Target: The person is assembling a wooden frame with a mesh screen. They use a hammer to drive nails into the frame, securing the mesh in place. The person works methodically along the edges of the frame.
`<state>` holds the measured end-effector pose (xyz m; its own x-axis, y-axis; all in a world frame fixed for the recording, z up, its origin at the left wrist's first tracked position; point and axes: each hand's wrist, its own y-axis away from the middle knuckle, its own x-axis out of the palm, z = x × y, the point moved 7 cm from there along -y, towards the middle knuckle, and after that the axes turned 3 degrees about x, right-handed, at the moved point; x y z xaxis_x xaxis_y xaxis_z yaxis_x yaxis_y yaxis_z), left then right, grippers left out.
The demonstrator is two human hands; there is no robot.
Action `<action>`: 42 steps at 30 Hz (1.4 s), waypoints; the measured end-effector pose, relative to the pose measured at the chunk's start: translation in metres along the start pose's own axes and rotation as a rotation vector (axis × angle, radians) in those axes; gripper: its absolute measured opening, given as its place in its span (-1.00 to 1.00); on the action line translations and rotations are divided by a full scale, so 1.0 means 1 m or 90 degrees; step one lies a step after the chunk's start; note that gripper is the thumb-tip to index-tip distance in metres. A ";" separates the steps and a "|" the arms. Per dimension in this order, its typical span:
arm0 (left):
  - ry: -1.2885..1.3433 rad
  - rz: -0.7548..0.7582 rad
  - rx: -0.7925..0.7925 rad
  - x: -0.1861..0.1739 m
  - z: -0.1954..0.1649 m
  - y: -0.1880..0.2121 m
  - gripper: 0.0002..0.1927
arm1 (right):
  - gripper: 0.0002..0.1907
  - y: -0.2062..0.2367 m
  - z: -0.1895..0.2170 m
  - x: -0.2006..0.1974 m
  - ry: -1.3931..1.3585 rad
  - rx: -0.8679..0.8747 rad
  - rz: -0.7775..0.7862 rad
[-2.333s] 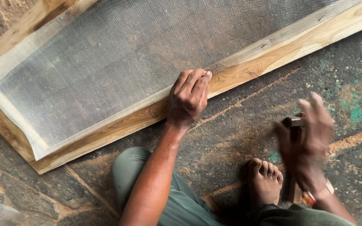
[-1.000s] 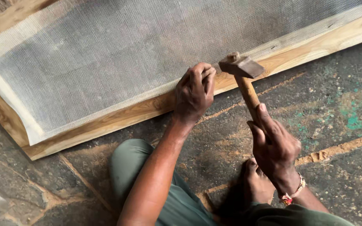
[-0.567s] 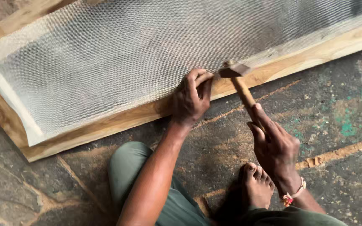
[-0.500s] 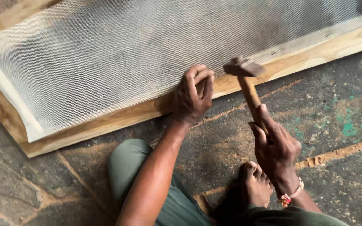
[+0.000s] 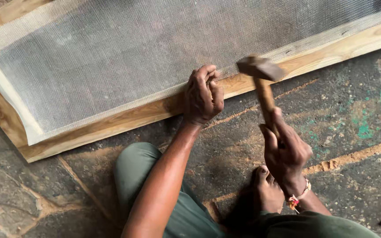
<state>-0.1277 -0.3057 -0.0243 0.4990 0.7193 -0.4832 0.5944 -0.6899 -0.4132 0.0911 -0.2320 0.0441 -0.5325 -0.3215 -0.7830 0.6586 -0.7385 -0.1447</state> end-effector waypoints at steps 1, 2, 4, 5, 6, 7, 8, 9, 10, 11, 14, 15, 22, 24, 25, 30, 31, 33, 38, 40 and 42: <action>-0.002 0.004 -0.002 0.000 0.000 0.000 -0.61 | -0.47 0.000 -0.001 -0.003 -0.009 0.006 -0.026; -0.002 0.009 -0.004 0.001 0.000 0.000 -0.62 | -0.49 0.000 -0.002 -0.005 -0.017 0.014 -0.051; -0.010 -0.003 0.000 -0.001 -0.002 0.000 -0.60 | -0.52 -0.001 -0.001 0.006 -0.002 0.004 0.046; -0.015 -0.010 0.004 -0.002 -0.003 0.000 -0.59 | -0.53 -0.001 0.001 0.012 0.006 -0.002 0.094; -0.012 -0.008 -0.001 -0.002 -0.003 0.000 -0.60 | -0.52 -0.001 0.002 0.008 -0.003 0.004 0.065; -0.012 -0.008 -0.005 -0.002 -0.003 0.000 -0.60 | -0.51 -0.002 0.003 0.004 -0.013 0.007 0.036; -0.012 -0.005 -0.014 -0.002 -0.003 0.001 -0.61 | -0.50 -0.001 0.005 0.000 -0.023 0.013 0.012; -0.010 -0.001 -0.022 -0.001 -0.003 0.001 -0.60 | -0.51 -0.002 0.005 -0.001 -0.022 0.038 0.005; -0.005 0.004 -0.030 -0.001 -0.003 0.001 -0.59 | -0.51 -0.001 0.004 -0.002 -0.020 0.064 -0.003; 0.000 0.006 -0.029 -0.001 -0.003 0.000 -0.59 | -0.52 -0.002 0.003 -0.003 -0.018 0.087 -0.019; -0.011 -0.009 -0.005 -0.004 -0.007 -0.002 -0.56 | -0.50 -0.004 0.009 0.009 -0.045 0.021 0.067; -0.007 -0.010 -0.005 -0.004 -0.008 -0.003 -0.57 | -0.50 -0.004 0.008 0.005 -0.043 0.024 0.021; -0.017 -0.011 -0.019 -0.004 -0.009 -0.002 -0.58 | -0.55 0.002 0.001 0.012 -0.008 -0.032 0.012; -0.015 -0.012 -0.019 -0.004 -0.007 -0.001 -0.57 | -0.48 0.003 -0.003 0.012 -0.033 -0.016 -0.004; -0.005 -0.006 -0.027 -0.003 -0.006 -0.001 -0.59 | -0.48 0.004 -0.004 0.010 -0.049 -0.013 -0.030; 0.012 -0.020 -0.017 -0.004 -0.007 0.000 -0.52 | -0.42 0.009 -0.008 0.023 -0.006 0.019 0.065; 0.018 -0.023 -0.020 -0.004 -0.007 0.000 -0.53 | -0.42 0.010 -0.008 0.020 -0.062 0.024 0.027; 0.024 -0.028 -0.032 -0.006 -0.006 0.000 -0.53 | -0.43 0.014 -0.010 0.018 -0.171 0.054 -0.021; 0.020 -0.063 0.004 -0.011 -0.009 -0.002 -0.51 | -0.40 0.025 -0.025 0.044 -0.253 0.238 0.117; 0.011 -0.063 -0.001 -0.011 -0.008 -0.002 -0.51 | -0.46 0.023 -0.022 0.036 -0.340 0.209 0.028; 0.007 -0.063 -0.024 -0.011 -0.006 -0.001 -0.51 | -0.50 0.021 -0.017 0.031 -0.293 0.154 0.004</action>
<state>-0.1301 -0.3119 -0.0138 0.4442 0.7846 -0.4325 0.6638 -0.6125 -0.4293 0.0974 -0.2470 0.0065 -0.7436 -0.5132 -0.4286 0.5492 -0.8344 0.0462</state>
